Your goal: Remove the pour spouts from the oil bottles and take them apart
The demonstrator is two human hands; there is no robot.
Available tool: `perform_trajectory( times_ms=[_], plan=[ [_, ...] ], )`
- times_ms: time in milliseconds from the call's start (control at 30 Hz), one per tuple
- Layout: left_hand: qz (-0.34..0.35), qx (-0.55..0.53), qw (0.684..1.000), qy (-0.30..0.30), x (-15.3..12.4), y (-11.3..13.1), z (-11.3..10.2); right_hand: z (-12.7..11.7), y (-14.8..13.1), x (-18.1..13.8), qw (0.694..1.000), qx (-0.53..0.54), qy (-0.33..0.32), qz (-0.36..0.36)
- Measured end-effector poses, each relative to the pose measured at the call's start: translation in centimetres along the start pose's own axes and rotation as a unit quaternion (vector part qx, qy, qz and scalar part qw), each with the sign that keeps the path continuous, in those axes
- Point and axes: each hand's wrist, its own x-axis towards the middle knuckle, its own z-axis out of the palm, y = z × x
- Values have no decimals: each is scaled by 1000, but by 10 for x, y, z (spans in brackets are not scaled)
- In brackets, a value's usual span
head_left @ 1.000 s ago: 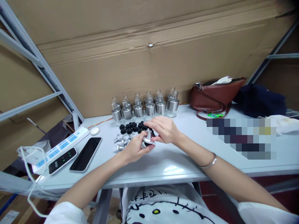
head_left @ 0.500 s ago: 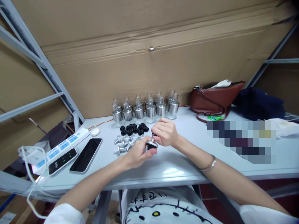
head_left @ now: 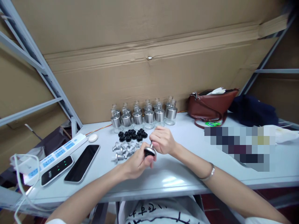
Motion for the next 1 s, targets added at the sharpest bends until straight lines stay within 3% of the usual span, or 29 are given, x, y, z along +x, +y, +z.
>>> perform_trajectory(
  times_ms=[67, 233, 300, 367, 467, 600, 667, 833, 1000],
  plan=[
    [11, 11, 1000, 0, 0, -2, -2, 2, -2, -1, 1000, 25, 7, 18],
    [104, 199, 974, 17, 1, -10, -9, -1, -9, 4, 955, 115, 95, 255],
    [139, 241, 960, 43, 2, -14, -13, -5, -4, 6, 954, 107, 83, 269],
    [193, 283, 936, 77, 4, -16, -18, -10, 7, 7, 950, 79, 49, 300],
    [269, 343, 895, 90, 8, -17, -25, -17, 33, 4, 917, 48, -38, 394],
    [297, 382, 871, 86, 11, -15, -30, -23, 60, -7, 842, -11, -250, 478],
    [290, 391, 870, 81, 11, -14, -29, -23, 67, -14, 811, -29, -320, 489],
    [267, 393, 878, 61, 10, -13, -26, -17, 69, -26, 777, -47, -399, 484],
    [277, 395, 874, 62, 10, -8, -26, -15, 68, -27, 761, -74, -434, 477]
  ],
)
